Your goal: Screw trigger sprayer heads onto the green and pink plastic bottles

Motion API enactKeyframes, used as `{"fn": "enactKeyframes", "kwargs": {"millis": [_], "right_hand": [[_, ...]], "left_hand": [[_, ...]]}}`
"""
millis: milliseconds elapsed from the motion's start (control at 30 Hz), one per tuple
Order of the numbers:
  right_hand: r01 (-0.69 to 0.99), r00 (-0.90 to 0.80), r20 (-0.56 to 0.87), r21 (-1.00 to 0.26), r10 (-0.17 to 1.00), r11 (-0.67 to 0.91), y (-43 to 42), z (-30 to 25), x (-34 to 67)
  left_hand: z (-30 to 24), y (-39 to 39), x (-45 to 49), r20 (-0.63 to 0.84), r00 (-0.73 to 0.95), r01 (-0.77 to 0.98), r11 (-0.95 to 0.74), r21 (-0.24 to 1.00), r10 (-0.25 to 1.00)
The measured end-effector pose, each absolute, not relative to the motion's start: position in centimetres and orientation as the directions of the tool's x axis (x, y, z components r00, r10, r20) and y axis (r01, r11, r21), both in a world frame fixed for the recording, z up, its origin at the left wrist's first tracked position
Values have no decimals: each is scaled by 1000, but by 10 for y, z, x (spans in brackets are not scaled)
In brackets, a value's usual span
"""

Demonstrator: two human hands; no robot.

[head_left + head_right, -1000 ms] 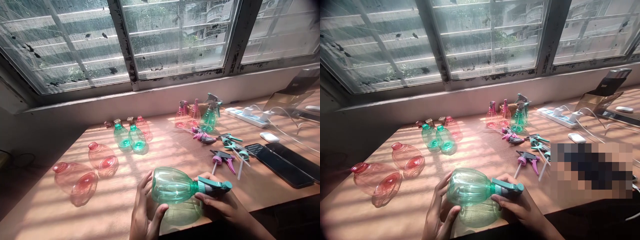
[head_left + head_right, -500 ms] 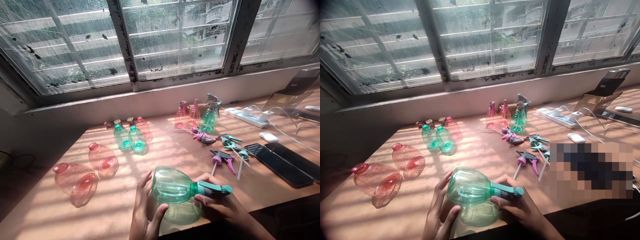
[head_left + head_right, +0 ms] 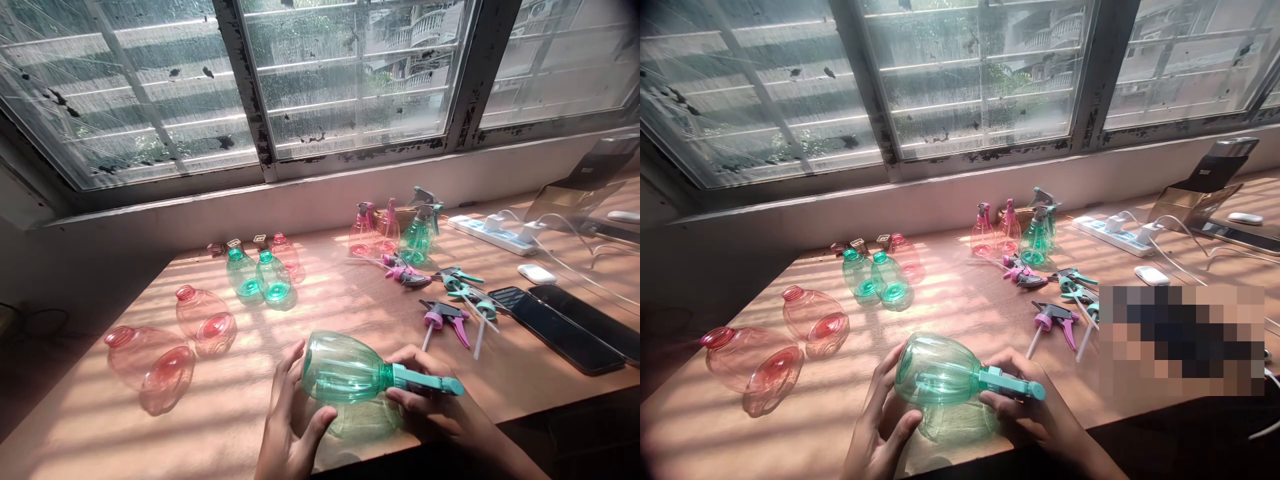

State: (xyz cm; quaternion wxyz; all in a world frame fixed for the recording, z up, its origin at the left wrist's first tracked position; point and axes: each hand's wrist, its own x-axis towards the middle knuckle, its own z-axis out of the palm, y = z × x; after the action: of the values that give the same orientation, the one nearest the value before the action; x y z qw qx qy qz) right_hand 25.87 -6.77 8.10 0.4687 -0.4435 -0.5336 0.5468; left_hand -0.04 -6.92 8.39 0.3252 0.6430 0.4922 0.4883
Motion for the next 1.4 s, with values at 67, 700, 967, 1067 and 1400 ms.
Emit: {"fn": "enactKeyframes", "kwargs": {"millis": [67, 700, 967, 1067, 1400], "right_hand": [[51, -191, 11, -998, 982, 21, -66, 82, 261], [-215, -83, -133, -965, 988, -148, -71, 77, 254], [-253, -31, -223, -941, 974, -224, -77, 75, 251], [-237, -7, -214, -949, 977, -210, -78, 77, 251], [-303, -110, -201, -926, 973, -226, -74, 77, 254]], "left_hand": [[84, -69, -1, 269, 10, 277, -261, 925, 963], [84, -66, -2, 243, 16, 314, -235, 920, 970], [91, -69, 2, 257, 47, 299, -259, 918, 965], [92, -68, 1, 245, 43, 307, -246, 919, 968], [83, -69, 0, 296, 107, 344, -315, 884, 949]]}}
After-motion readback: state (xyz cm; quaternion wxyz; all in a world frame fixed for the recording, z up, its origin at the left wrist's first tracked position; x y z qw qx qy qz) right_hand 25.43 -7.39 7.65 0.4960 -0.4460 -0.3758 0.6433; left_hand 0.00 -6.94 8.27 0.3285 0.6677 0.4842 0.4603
